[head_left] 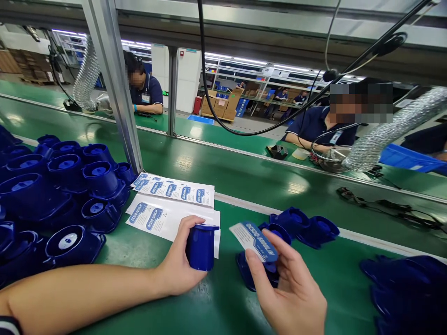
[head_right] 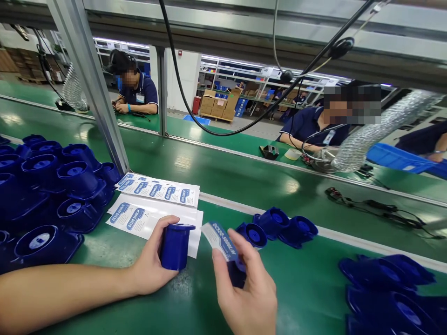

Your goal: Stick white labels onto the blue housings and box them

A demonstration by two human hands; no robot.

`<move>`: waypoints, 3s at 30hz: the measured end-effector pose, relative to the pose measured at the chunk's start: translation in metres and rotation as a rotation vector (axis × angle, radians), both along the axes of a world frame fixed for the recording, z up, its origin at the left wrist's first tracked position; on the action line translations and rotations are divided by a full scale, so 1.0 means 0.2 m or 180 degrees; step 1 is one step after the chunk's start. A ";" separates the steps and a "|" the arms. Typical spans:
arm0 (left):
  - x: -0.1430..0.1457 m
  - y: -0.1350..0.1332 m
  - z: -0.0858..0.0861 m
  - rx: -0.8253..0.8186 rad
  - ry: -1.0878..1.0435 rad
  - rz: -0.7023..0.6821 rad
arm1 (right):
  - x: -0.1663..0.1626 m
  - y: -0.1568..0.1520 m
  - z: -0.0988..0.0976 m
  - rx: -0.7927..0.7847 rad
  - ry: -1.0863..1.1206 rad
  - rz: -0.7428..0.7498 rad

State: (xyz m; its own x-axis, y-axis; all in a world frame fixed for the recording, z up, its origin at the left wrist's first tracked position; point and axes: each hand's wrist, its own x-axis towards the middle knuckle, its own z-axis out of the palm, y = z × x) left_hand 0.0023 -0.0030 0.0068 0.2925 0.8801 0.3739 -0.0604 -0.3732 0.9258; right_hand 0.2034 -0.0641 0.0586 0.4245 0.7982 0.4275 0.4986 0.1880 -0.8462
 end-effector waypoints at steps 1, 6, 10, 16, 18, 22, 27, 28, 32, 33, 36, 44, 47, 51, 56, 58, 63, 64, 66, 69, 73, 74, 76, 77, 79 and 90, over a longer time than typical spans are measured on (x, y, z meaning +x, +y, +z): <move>0.00 0.00 0.00 -0.0024 -0.0012 0.0002 | 0.01 0.00 0.01 0.0004 0.0109 0.0076; 0.00 0.00 -0.01 0.0075 -0.0127 -0.0255 | -0.04 -0.02 0.05 -0.0820 0.0972 0.0749; 0.00 -0.01 -0.01 -0.0156 -0.0159 -0.0422 | -0.13 -0.02 0.05 -0.1205 0.1359 0.0899; 0.00 -0.02 -0.02 -0.0576 -0.0245 -0.0479 | -0.16 0.01 0.00 -0.1427 0.1648 0.0914; 0.00 -0.02 -0.02 -0.0577 -0.0230 -0.0444 | -0.16 0.01 -0.02 -0.1435 0.1649 0.0935; 0.00 -0.01 -0.01 -0.0564 -0.0227 -0.0457 | -0.17 0.01 -0.03 -0.1485 0.1838 0.0953; 0.00 -0.01 0.00 -0.0487 -0.0191 -0.0450 | -0.16 0.02 -0.02 -0.1610 0.1978 0.0962; 0.00 -0.01 0.00 -0.0478 -0.0184 -0.0454 | -0.16 0.02 -0.02 -0.1623 0.1983 0.0958; 0.00 -0.01 0.01 -0.0435 -0.0174 -0.0445 | -0.17 0.02 -0.02 -0.1628 0.2021 0.0935; 0.00 -0.01 0.01 -0.0420 -0.0164 -0.0441 | -0.17 0.02 -0.03 -0.1629 0.2034 0.0931; 0.00 -0.01 0.01 -0.0355 -0.0132 -0.0433 | -0.17 0.02 -0.03 -0.1645 0.2035 0.0916; 0.00 -0.01 -0.01 -0.0250 -0.0071 -0.0428 | -0.16 0.02 -0.03 -0.1661 0.1998 0.0940; 0.00 -0.01 -0.02 -0.0249 -0.0071 -0.0429 | -0.16 0.02 -0.03 -0.1646 0.1957 0.0933; 0.00 -0.01 -0.02 -0.0251 -0.0083 -0.0418 | -0.17 0.01 -0.04 -0.1638 0.1926 0.0909; 0.00 -0.01 -0.02 -0.0253 -0.0054 -0.0415 | -0.17 0.02 -0.04 -0.1646 0.1950 0.0923; 0.00 -0.01 -0.01 -0.0265 -0.0063 -0.0424 | -0.17 0.02 -0.03 -0.1658 0.1947 0.0928; 0.00 -0.01 0.00 -0.0266 -0.0092 -0.0434 | -0.17 0.02 -0.03 -0.1656 0.1899 0.0918; 0.00 0.00 0.00 -0.0256 -0.0085 -0.0430 | -0.17 0.02 -0.03 -0.1651 0.1892 0.0917; 0.00 0.00 0.00 -0.0234 -0.0071 -0.0435 | -0.17 0.02 -0.04 -0.1653 0.1890 0.0913; 0.00 0.00 0.00 -0.0224 -0.0057 -0.0441 | -0.16 0.02 -0.04 -0.1664 0.1894 0.0904; 0.00 -0.01 0.00 -0.0200 -0.0046 -0.0436 | -0.16 0.02 -0.04 -0.1668 0.1894 0.0911; 0.00 -0.01 0.00 -0.0195 -0.0045 -0.0438 | -0.16 0.02 -0.04 -0.1670 0.1897 0.0911; 0.00 -0.01 0.00 -0.0182 -0.0044 -0.0442 | -0.16 0.02 -0.04 -0.1669 0.1895 0.0901; 0.00 -0.01 0.00 -0.0179 -0.0045 -0.0443 | -0.16 0.02 -0.05 -0.1665 0.1887 0.0891; 0.00 -0.01 -0.01 -0.0174 -0.0044 -0.0445 | -0.16 0.02 -0.05 -0.1658 0.1873 0.0871; 0.00 0.00 -0.01 -0.0077 -0.0048 -0.0425 | -0.15 0.02 -0.06 -0.1691 0.1782 0.0906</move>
